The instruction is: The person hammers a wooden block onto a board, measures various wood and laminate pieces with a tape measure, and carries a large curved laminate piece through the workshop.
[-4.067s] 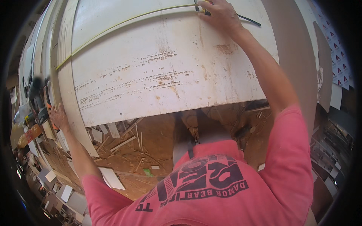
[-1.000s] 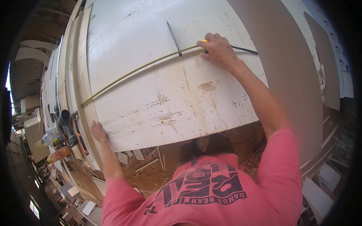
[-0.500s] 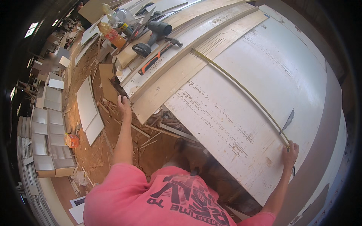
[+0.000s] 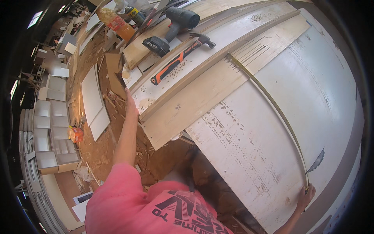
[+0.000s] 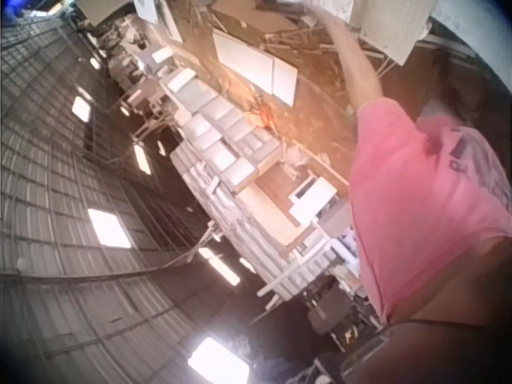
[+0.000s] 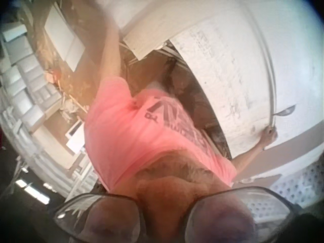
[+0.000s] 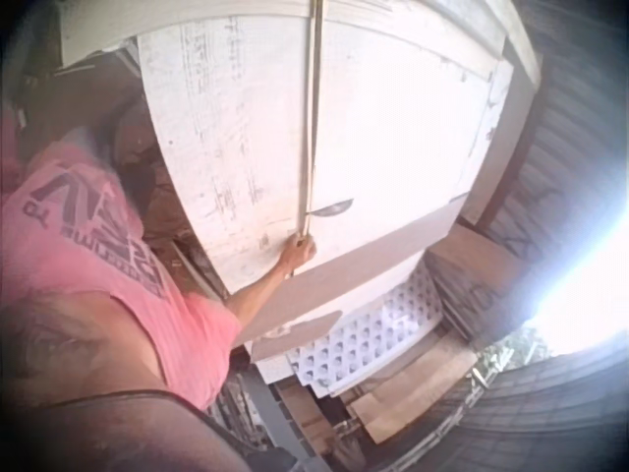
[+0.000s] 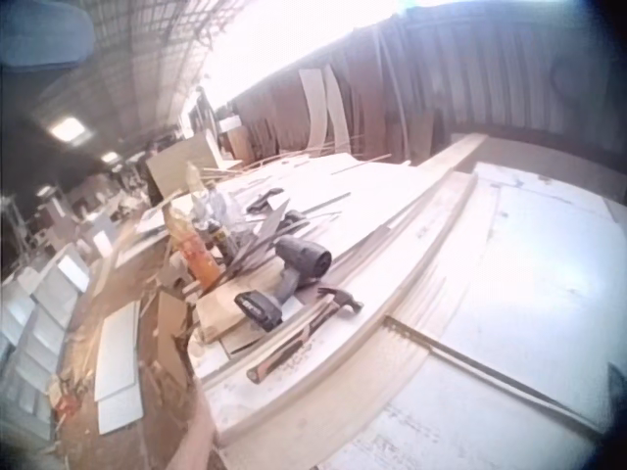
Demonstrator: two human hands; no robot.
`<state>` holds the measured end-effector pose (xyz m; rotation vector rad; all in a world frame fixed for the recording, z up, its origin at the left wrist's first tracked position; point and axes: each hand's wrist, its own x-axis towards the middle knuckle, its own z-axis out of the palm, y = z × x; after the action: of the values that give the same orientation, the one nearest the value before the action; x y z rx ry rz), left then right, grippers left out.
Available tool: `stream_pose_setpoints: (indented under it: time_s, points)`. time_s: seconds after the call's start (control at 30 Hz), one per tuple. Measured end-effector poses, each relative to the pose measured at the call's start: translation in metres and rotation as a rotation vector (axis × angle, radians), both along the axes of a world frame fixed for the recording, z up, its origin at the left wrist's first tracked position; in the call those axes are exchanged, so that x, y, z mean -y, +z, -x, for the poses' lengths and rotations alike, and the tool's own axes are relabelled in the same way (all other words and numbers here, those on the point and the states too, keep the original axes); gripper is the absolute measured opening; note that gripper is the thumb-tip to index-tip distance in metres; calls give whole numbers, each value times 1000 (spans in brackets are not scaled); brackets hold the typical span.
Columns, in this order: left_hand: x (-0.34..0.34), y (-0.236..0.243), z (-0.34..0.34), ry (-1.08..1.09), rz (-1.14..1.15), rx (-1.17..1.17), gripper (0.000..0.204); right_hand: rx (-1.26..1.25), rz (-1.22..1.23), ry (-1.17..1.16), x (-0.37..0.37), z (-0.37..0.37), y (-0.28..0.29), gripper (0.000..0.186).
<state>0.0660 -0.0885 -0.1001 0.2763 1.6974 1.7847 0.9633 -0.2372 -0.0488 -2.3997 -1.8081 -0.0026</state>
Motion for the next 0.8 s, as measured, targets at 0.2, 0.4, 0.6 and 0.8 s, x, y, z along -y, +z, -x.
stream_pose_setpoints:
  time_s: [0.2, 0.4, 0.6, 0.8]
  points:
    - [-2, 24, -20, 69, 44, -88, 64, 39, 16, 24, 2, -5, 1, 35]
    - [-3, 11, -11, 30, 2, -74, 65, -22, 5, -31, 1, 1, 2, 37]
    - [8, 19, -27, 153, 269, -661, 63, -5, -93, -71, 0, 40, 19, 37]
    - [-73, 105, -179, -523, -113, -1372, 43, -18, -128, -104, 10, 54, 20, 34]
